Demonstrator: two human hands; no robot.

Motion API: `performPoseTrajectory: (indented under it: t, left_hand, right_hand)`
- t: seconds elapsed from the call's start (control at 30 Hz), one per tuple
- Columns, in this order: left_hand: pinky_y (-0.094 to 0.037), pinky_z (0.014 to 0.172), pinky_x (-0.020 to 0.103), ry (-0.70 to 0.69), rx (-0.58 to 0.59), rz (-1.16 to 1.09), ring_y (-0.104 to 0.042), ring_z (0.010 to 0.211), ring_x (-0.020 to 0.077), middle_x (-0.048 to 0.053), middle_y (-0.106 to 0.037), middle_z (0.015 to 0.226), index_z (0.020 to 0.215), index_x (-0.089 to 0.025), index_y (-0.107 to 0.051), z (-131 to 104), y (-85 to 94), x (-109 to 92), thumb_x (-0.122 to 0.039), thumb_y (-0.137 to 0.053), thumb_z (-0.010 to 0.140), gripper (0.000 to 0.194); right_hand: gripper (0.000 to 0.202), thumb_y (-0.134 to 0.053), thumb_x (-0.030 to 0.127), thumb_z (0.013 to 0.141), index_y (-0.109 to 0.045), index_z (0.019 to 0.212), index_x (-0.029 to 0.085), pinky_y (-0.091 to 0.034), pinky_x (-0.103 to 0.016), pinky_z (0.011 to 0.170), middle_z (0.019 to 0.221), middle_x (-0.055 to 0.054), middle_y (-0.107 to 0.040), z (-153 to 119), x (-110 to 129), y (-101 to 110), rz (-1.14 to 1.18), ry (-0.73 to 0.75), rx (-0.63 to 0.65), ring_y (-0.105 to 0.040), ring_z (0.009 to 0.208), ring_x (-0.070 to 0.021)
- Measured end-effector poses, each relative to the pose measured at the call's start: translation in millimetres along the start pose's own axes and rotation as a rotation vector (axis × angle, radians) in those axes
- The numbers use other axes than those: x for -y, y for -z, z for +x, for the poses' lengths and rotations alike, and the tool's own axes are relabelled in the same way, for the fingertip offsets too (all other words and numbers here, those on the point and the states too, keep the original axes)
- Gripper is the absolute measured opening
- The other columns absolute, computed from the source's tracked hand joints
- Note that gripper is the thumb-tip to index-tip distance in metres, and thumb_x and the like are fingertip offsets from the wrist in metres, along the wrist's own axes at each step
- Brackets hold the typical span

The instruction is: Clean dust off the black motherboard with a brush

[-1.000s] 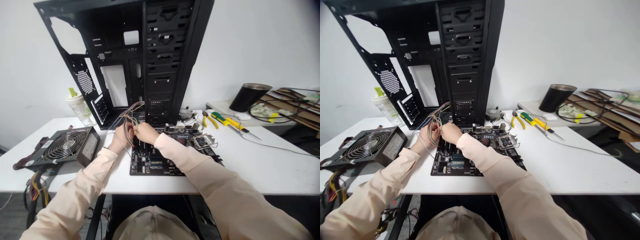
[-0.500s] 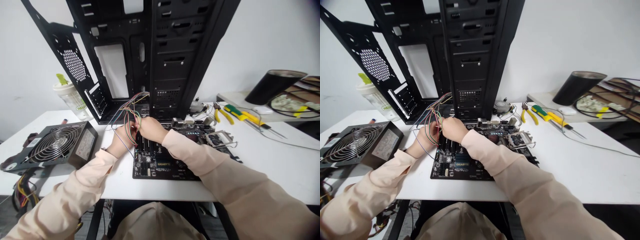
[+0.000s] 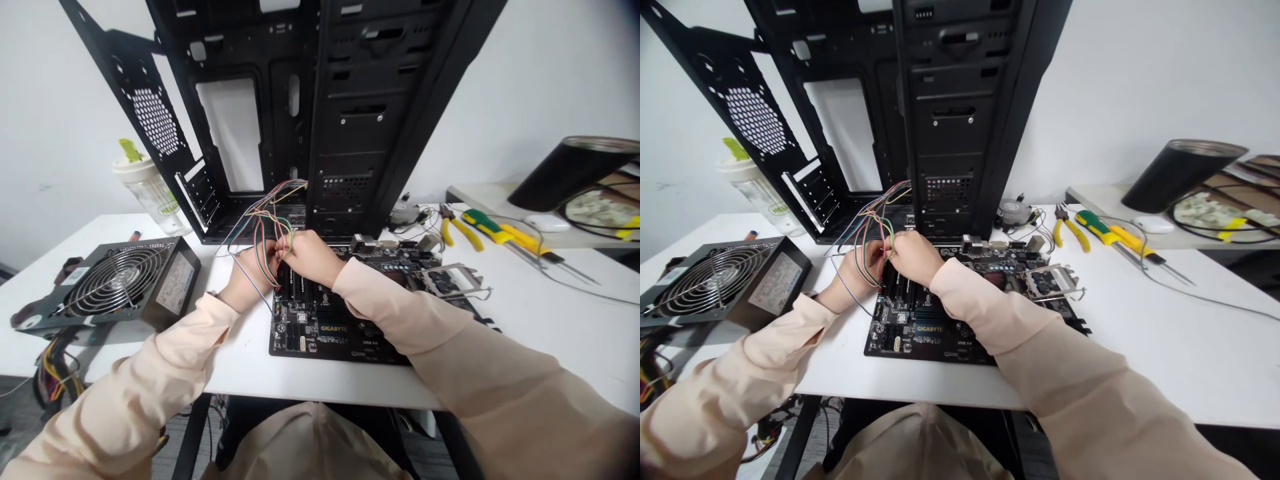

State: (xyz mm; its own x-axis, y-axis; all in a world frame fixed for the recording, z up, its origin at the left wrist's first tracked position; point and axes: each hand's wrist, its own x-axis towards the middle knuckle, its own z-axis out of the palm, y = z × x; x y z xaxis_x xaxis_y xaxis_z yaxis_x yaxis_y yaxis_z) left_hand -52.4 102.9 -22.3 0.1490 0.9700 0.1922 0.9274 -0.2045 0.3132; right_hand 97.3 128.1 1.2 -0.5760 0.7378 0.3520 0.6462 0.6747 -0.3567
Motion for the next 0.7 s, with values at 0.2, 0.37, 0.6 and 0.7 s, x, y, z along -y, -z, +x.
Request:
performPoseTrajectory:
  t: [0.2, 0.37, 0.6, 0.7]
  left_hand:
    - [-0.053, 0.080, 0.038, 0.009, 0.032, 0.022, -0.062, 0.092, 0.0190, 0.007, -0.061, 0.109, 0.113, -0.015, -0.058, -2.3, 5.9, -3.9, -0.034, -0.057, 0.094, 0.027]
    - [-0.053, 0.081, 0.039, 0.010, 0.058, 0.034, -0.062, 0.093, 0.0192, 0.007, -0.060, 0.110, 0.114, -0.015, -0.057, -5.4, 11.1, -6.7, -0.034, -0.057, 0.094, 0.028]
    - [-0.053, 0.082, 0.040, 0.000, 0.070, 0.032, -0.061, 0.096, 0.0202, 0.008, -0.059, 0.114, 0.116, -0.015, -0.056, -5.0, 13.9, -9.1, -0.034, -0.057, 0.093, 0.029]
    - [-0.053, 0.083, 0.040, 0.000, 0.074, 0.038, -0.061, 0.098, 0.0207, 0.008, -0.058, 0.116, 0.118, -0.016, -0.055, -5.2, 15.9, -9.7, -0.034, -0.057, 0.093, 0.031]
  right_hand:
    - [0.010, -0.057, 0.012, 0.080, -0.066, 0.082, 0.015, -0.041, -0.024, 0.070, 0.076, -0.004, -0.068, -1.6, -1.4, -0.5, 0.042, -0.030, -0.022, -0.059, 0.071, -0.0148]
    - [0.007, -0.058, 0.014, 0.077, -0.064, 0.079, 0.016, -0.039, -0.025, 0.067, 0.072, -0.002, -0.066, -2.3, -4.6, -1.6, 0.060, -0.054, -0.041, -0.058, 0.067, -0.0147]
    - [0.015, -0.053, 0.010, 0.079, -0.067, 0.076, 0.016, -0.043, -0.025, 0.078, 0.077, -0.003, -0.067, -0.8, -5.5, -4.5, 0.091, 0.010, -0.028, -0.060, 0.076, -0.0142]
    - [0.020, -0.051, 0.007, 0.079, -0.069, 0.078, 0.015, -0.043, -0.026, 0.083, 0.081, -0.004, -0.068, 0.1, -4.8, -4.3, 0.098, 0.040, -0.030, -0.060, 0.081, -0.0151]
